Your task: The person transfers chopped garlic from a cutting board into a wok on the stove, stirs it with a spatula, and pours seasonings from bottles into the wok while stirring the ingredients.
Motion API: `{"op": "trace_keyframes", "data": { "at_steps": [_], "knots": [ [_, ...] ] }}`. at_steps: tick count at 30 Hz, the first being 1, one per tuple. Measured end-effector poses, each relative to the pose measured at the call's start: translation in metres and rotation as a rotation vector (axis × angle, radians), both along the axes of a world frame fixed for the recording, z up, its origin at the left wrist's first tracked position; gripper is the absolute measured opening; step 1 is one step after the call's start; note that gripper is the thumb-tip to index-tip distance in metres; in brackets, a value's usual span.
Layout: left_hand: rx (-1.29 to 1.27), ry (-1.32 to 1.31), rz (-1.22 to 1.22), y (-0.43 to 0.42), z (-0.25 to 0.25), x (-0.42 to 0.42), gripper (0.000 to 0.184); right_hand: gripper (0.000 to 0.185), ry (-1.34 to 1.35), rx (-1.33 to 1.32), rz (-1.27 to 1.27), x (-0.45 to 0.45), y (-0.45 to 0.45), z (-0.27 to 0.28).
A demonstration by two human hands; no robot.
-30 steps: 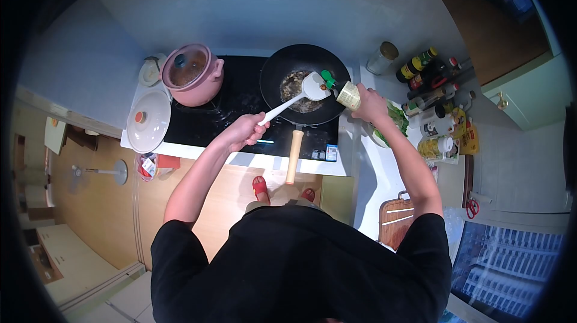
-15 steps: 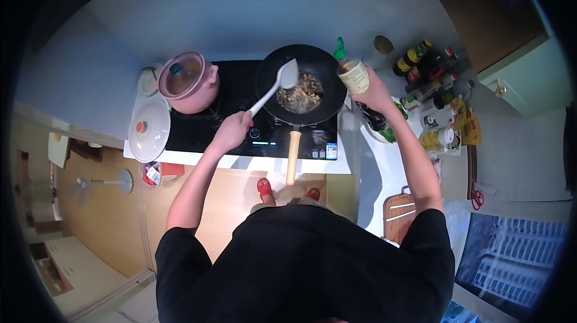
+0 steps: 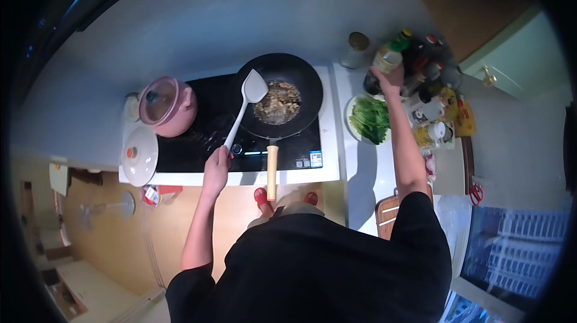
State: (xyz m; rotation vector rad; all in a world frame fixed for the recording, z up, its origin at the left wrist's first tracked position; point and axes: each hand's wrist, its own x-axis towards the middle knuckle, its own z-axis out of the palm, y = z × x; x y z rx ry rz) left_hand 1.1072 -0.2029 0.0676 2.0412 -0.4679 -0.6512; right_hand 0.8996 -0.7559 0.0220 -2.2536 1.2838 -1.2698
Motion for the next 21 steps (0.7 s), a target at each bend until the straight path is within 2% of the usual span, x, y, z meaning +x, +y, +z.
{"op": "trace_keyframes", "data": {
  "at_steps": [1,3,5,11,14,15,16,17,18,20,21],
  "knots": [
    [-0.105,0.116,0.062,-0.002,0.006,-0.009,0.044,0.095,0.011,0.114,-0.053,0.003,-0.018,-0.013],
    [-0.11,0.287,0.11,-0.004,0.027,-0.017,0.045,0.107,0.006,0.184,-0.112,0.006,-0.025,-0.021],
    [-0.107,0.411,0.156,-0.006,0.029,-0.023,0.045,0.11,-0.048,0.2,-0.148,0.007,-0.038,-0.046],
    [-0.344,0.68,0.062,-0.028,0.013,-0.049,0.04,0.105,-0.016,0.36,-0.242,-0.001,-0.022,-0.052],
    [-0.456,0.892,-0.001,-0.05,0.005,-0.063,0.042,0.063,-0.153,0.423,0.094,-0.012,0.092,0.0],
    [-0.546,1.008,-0.042,-0.06,0.003,-0.068,0.043,0.048,-0.082,0.687,0.315,-0.014,0.16,0.029],
    [-0.633,1.129,-0.086,-0.071,-0.001,-0.076,0.043,0.052,0.128,0.941,0.493,-0.007,0.21,0.031],
    [-0.664,1.148,-0.115,-0.081,-0.003,-0.086,0.044,0.059,-0.012,1.225,0.779,-0.002,0.263,0.051],
    [-0.694,1.165,-0.143,-0.087,-0.005,-0.096,0.044,0.062,-0.005,1.44,0.736,0.007,0.299,0.058],
    [-0.689,1.165,-0.211,-0.095,-0.009,-0.114,0.048,0.052,-0.051,1.495,0.804,0.021,0.328,0.038],
    [-0.625,1.228,-0.231,-0.097,-0.015,-0.121,0.052,0.048,-0.06,1.499,0.758,0.023,0.329,0.043]
  ]
}}
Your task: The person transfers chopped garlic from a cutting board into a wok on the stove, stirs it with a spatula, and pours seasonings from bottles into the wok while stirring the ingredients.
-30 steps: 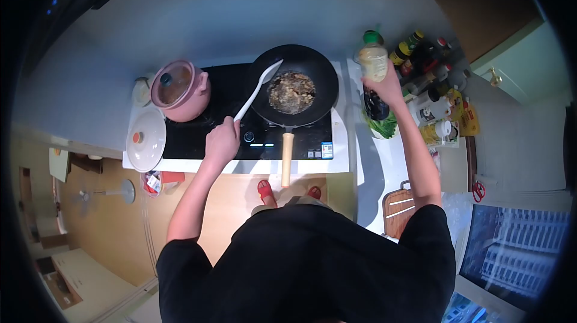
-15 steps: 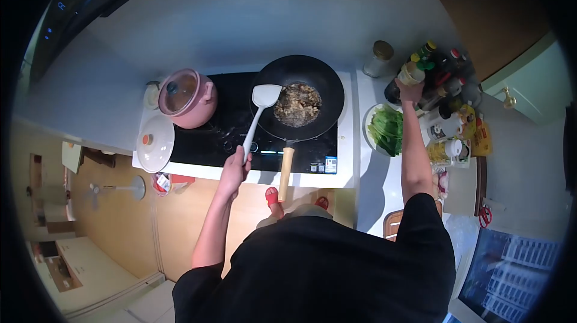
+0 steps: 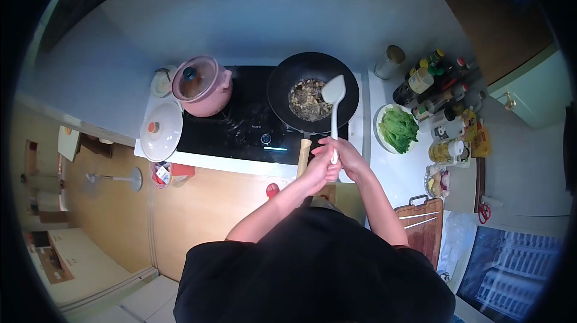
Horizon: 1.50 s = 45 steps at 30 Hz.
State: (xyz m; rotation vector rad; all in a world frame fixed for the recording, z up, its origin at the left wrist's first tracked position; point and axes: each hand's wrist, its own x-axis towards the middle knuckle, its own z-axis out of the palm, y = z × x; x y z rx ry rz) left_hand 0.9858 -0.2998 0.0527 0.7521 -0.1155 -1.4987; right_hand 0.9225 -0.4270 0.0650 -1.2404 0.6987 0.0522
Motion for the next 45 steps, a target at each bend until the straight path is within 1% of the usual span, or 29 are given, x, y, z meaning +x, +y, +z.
{"op": "trace_keyframes", "data": {
  "at_steps": [1,2,3,4,5,7,8,9,10,11,13,15,16,17,19,21,22,23,25,27,28,31,33,35,37,38,41,42,45],
  "knots": [
    [0.008,0.046,-0.043,0.001,-0.007,-0.003,0.058,0.043,0.027,0.006,-0.037,-0.001,0.002,0.005],
    [0.003,-0.335,-0.086,0.007,-0.015,-0.005,0.06,0.039,0.057,0.017,-0.079,-0.003,0.006,0.008],
    [-0.007,-0.718,-0.13,0.011,-0.017,-0.006,0.062,0.025,-0.018,0.029,-0.148,-0.007,-0.005,-0.018],
    [0.194,-1.138,-0.287,0.027,0.003,0.0,0.058,0.024,0.113,-0.348,-0.084,-0.013,-0.02,-0.027],
    [0.322,-1.299,-0.139,0.044,0.025,-0.001,0.044,0.023,0.244,-0.723,-0.012,-0.019,-0.03,-0.029],
    [0.369,-1.295,0.408,0.069,-0.009,0.011,0.032,0.024,0.157,-1.085,-0.021,-0.032,-0.035,-0.015],
    [0.481,-1.29,0.422,0.076,-0.03,0.021,0.033,0.026,0.115,-1.254,-0.024,-0.038,-0.03,-0.009],
    [0.594,-1.283,0.437,0.08,-0.053,0.026,0.036,0.028,0.121,-1.287,0.041,-0.037,-0.026,-0.003],
    [0.559,-1.02,0.346,0.077,-0.076,0.028,0.052,0.03,0.124,-1.322,0.106,-0.033,-0.021,0.004],
    [0.509,-0.852,0.284,0.072,-0.096,0.025,0.056,0.032,0.128,-1.357,0.171,-0.027,-0.017,0.007],
    [0.397,-0.216,0.202,0.059,-0.053,0.02,0.053,0.033,0.081,-1.402,0.136,-0.007,-0.004,-0.011],
    [0.345,-0.213,0.176,0.053,-0.069,0.024,0.047,0.035,0.211,-1.386,0.207,-0.012,0.012,-0.018],
    [0.33,-0.211,0.16,0.056,-0.075,0.025,0.044,0.035,0.16,-1.345,0.207,-0.021,0.014,-0.013],
    [0.352,-0.236,0.147,0.06,-0.082,0.024,0.041,0.035,0.192,-1.299,0.231,-0.034,0.01,-0.003],
    [0.385,-0.289,0.138,0.053,-0.081,0.023,0.037,0.034,0.199,-1.337,0.217,-0.028,-0.007,-0.005],
    [0.401,-0.35,0.159,0.053,-0.078,0.018,0.033,0.031,-0.086,-1.493,0.068,0.005,-0.021,-0.036],
    [0.399,-0.36,0.157,0.051,-0.078,0.016,0.032,0.029,-0.01,-1.388,0.048,0.024,-0.018,-0.035],
    [0.396,-0.371,0.158,0.05,-0.077,0.016,0.032,0.028,-0.051,-1.489,0.039,0.03,-0.015,-0.046],
    [0.385,-0.397,0.159,0.051,-0.076,0.015,0.032,0.029,-0.081,-1.448,0.13,0.021,-0.007,-0.036],
    [0.37,-0.424,0.165,0.053,-0.08,0.015,0.032,0.032,0.112,-1.403,0.273,-0.012,-0.009,-0.006],
    [0.386,-0.451,0.169,0.051,-0.077,0.015,0.033,0.034,0.049,-1.423,0.255,-0.021,-0.02,-0.004],
    [0.454,-0.531,0.165,0.052,-0.07,0.012,0.036,0.031,0.15,-1.402,0.17,0.005,-0.037,-0.013],
    [0.496,-0.571,0.164,0.046,-0.068,0.008,0.037,0.03,0.145,-1.395,0.175,0.028,-0.032,-0.021],
    [0.502,-0.558,0.169,0.044,-0.069,0.007,0.038,0.031,0.077,-1.4,0.196,0.017,-0.032,-0.018],
    [0.508,-0.543,0.173,0.045,-0.07,0.007,0.038,0.034,0.074,-1.394,0.225,-0.024,-0.03,0.016],
    [0.507,-0.521,0.169,0.044,-0.069,0.007,0.038,0.036,-0.056,-1.373,0.202,-0.048,-0.038,0.014],
    [0.495,-0.52,0.174,0.045,-0.072,0.005,0.037,0.033,0.1,-1.29,0.304,-0.065,-0.034,0.046],
    [0.505,-0.518,0.171,0.046,-0.071,0.005,0.037,0.033,0.086,-1.315,0.327,-0.059,-0.037,0.036],
    [0.511,-0.512,0.165,0.044,-0.067,0.004,0.037,0.033,0.105,-1.348,0.211,-0.028,-0.044,0.014]
  ]
}}
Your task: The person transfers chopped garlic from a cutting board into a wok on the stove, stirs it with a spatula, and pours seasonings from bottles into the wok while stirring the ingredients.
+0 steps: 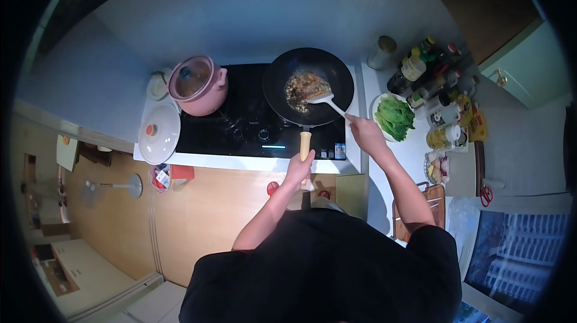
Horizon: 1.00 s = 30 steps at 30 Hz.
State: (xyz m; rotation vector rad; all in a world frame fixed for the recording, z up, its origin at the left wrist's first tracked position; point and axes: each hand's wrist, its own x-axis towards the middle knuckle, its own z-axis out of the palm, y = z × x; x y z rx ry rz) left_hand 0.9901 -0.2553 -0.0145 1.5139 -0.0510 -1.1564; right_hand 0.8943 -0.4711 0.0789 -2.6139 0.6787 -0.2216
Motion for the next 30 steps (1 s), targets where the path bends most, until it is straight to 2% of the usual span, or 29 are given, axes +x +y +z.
{"op": "trace_keyframes", "data": {
  "at_steps": [2,5,8,10,11,14,18,23,26,27,28,30],
  "knots": [
    [-0.009,0.008,0.004,0.0,-0.002,0.002,0.036,0.03,-0.066,-0.001,-0.041,0.014,-0.008,0.0],
    [-0.047,0.01,0.015,-0.001,-0.005,0.003,0.036,0.028,-0.197,-0.103,-0.044,0.043,-0.018,-0.032],
    [-0.032,0.006,0.007,0.0,-0.007,0.001,0.036,0.028,-0.097,0.019,-0.078,0.074,0.009,-0.043],
    [-0.025,0.019,0.01,0.0,-0.005,0.001,0.036,0.028,-0.091,-0.055,-0.005,0.062,0.025,-0.051],
    [-0.022,0.019,0.003,0.001,-0.006,0.001,0.036,0.028,-0.288,-0.113,0.101,0.045,0.023,-0.062],
    [-0.026,0.001,0.013,-0.001,-0.008,0.004,0.037,0.028,-0.023,-0.159,0.015,0.025,0.012,-0.037],
    [-0.026,0.006,0.02,0.0,-0.004,0.0,0.036,0.03,-0.15,-0.145,-0.002,0.07,0.015,-0.058],
    [-0.029,0.013,0.002,-0.002,-0.005,0.002,0.035,0.032,0.059,-0.036,0.031,0.016,0.016,-0.022],
    [-0.014,0.006,0.007,0.0,-0.006,0.001,0.035,0.031,-0.132,-0.093,-0.009,0.039,0.005,-0.048],
    [-0.022,0.023,0.007,0.0,-0.003,0.001,0.035,0.03,-0.118,-0.191,-0.014,0.048,0.013,-0.047],
    [-0.026,0.016,0.007,-0.002,-0.002,0.001,0.035,0.028,-0.225,-0.138,0.051,0.055,0.015,-0.045],
    [-0.024,0.009,0.004,0.0,0.0,0.0,0.034,0.029,-0.089,-0.037,0.014,0.042,0.021,-0.016]
  ]
}}
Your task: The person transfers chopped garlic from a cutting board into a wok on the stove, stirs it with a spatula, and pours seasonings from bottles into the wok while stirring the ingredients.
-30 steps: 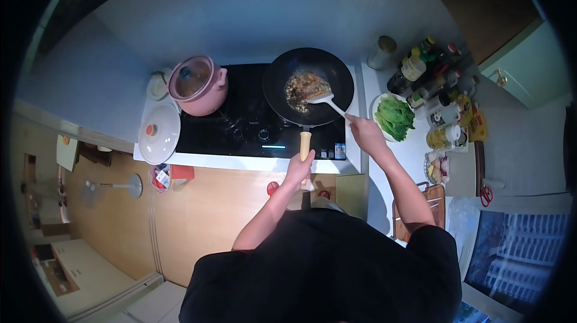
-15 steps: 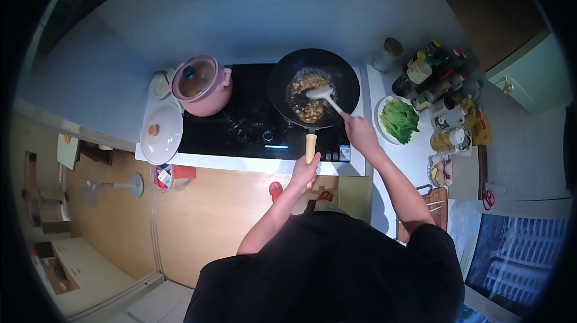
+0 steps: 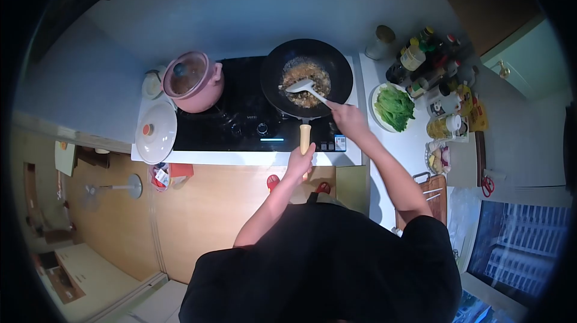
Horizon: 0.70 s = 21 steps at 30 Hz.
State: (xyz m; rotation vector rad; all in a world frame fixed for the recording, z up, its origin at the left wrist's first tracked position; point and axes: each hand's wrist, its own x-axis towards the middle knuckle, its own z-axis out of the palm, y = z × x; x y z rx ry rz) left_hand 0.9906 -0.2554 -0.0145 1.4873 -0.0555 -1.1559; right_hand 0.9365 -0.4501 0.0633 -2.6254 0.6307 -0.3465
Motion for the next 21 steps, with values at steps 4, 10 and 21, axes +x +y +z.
{"op": "trace_keyframes", "data": {
  "at_steps": [4,10,21],
  "knots": [
    [-0.017,0.037,0.009,0.0,-0.001,0.0,0.035,0.033,0.101,0.033,0.027,-0.063,-0.01,0.032],
    [0.027,0.004,0.002,-0.001,0.003,0.001,0.035,0.029,-0.028,-0.002,-0.051,-0.025,-0.027,0.0],
    [-0.004,-0.001,0.021,-0.002,-0.005,0.001,0.036,0.031,0.071,-0.02,-0.001,-0.027,-0.011,-0.002]
  ]
}}
